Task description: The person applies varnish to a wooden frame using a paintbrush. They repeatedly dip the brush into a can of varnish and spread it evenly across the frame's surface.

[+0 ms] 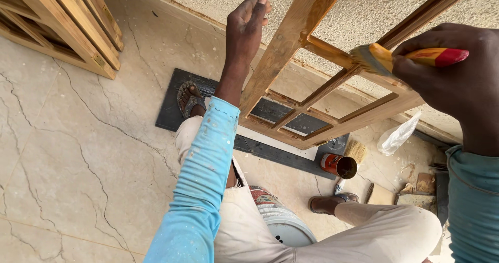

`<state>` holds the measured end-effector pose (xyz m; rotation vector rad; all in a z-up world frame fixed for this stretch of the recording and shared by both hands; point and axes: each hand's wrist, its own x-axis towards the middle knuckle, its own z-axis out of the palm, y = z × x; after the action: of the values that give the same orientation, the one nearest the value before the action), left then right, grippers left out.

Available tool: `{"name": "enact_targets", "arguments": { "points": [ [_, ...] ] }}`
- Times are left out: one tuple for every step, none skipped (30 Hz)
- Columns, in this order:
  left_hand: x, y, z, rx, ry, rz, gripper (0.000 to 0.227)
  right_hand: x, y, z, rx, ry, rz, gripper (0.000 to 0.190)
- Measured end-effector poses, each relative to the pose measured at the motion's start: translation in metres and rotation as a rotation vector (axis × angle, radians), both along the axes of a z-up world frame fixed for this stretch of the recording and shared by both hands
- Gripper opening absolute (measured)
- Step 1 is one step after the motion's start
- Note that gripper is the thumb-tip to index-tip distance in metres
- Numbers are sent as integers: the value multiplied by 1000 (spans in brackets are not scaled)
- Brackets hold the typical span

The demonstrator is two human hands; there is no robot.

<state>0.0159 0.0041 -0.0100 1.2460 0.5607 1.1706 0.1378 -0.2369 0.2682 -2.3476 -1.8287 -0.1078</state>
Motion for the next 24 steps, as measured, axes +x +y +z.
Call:
{"name": "enact_targets", "arguments": {
  "points": [
    [-1, -1, -1, -8, 4, -1, 59, -4, 6, -1, 30, 4, 6, 18],
    [-1, -1, -1, -19, 4, -4, 59, -6, 12, -5, 50, 37, 105, 18],
    [-1, -2, -1, -31, 5, -6, 59, -7, 18, -10, 69, 70, 205, 17],
    [4, -3, 1, -39, 0, -17, 59, -6, 21, -13, 90, 96, 297, 17],
    [7, -4, 2, -24, 32, -10, 59, -3, 22, -13, 121, 137, 305, 15],
    [9, -5, 2, -13, 65, 1, 59, -1, 23, -14, 149, 179, 316, 12],
    [11, -4, 1, -2, 97, 12, 59, 2, 21, -12, 141, 177, 288, 12],
    [7, -5, -1, 5, 73, 10, 59, 0, 18, -10, 131, 184, 265, 13],
    [5, -4, -3, 11, 48, 9, 59, 0, 14, -6, 85, 146, 202, 16],
    [4, -3, -4, 22, 21, 2, 59, -5, 7, 0, 43, 107, 137, 19],
    [3, -4, -5, 19, 44, 10, 59, -9, 2, 6, 15, 20, 113, 18],
    [7, -2, -3, 18, 57, 17, 59, -15, -1, 15, -11, -77, 89, 18],
    [10, -1, 0, 17, 71, 24, 59, -20, 0, 23, -37, -174, 64, 17],
    [11, -2, 0, 6, 56, 26, 59, -28, 5, 26, -25, -177, 126, 16],
    [13, -1, 1, -5, 41, 28, 59, -35, 11, 29, -13, -179, 188, 15],
    [12, -5, 1, -15, 32, 23, 59, -44, 20, 26, -86, -225, 174, 12],
    [10, -10, 1, -50, 42, 17, 59, -53, 29, 22, -159, -271, 164, 12],
    [11, -10, 5, -76, 48, 14, 59, -58, 42, 17, -307, -374, 85, 16],
    [11, -12, 9, -102, 53, 10, 59, -63, 50, 16, -453, -476, 2, 24],
    [11, -10, 14, -103, 48, 23, 60, -68, 59, 15, -461, -539, -9, 23],
    [10, -10, 18, -103, 42, 36, 60, -71, 64, 17, -470, -602, -21, 23],
    [9, -8, 22, -107, 33, 60, 61, -74, 71, 19, -477, -670, -23, 24],
    [11, -1, 26, -117, 40, 49, 61, -74, 76, 22, -387, -638, 24, 23],
    [8, -6, 23, -151, 61, 34, 61, -76, 75, 22, -322, -589, 78, 22]
  ]
}}
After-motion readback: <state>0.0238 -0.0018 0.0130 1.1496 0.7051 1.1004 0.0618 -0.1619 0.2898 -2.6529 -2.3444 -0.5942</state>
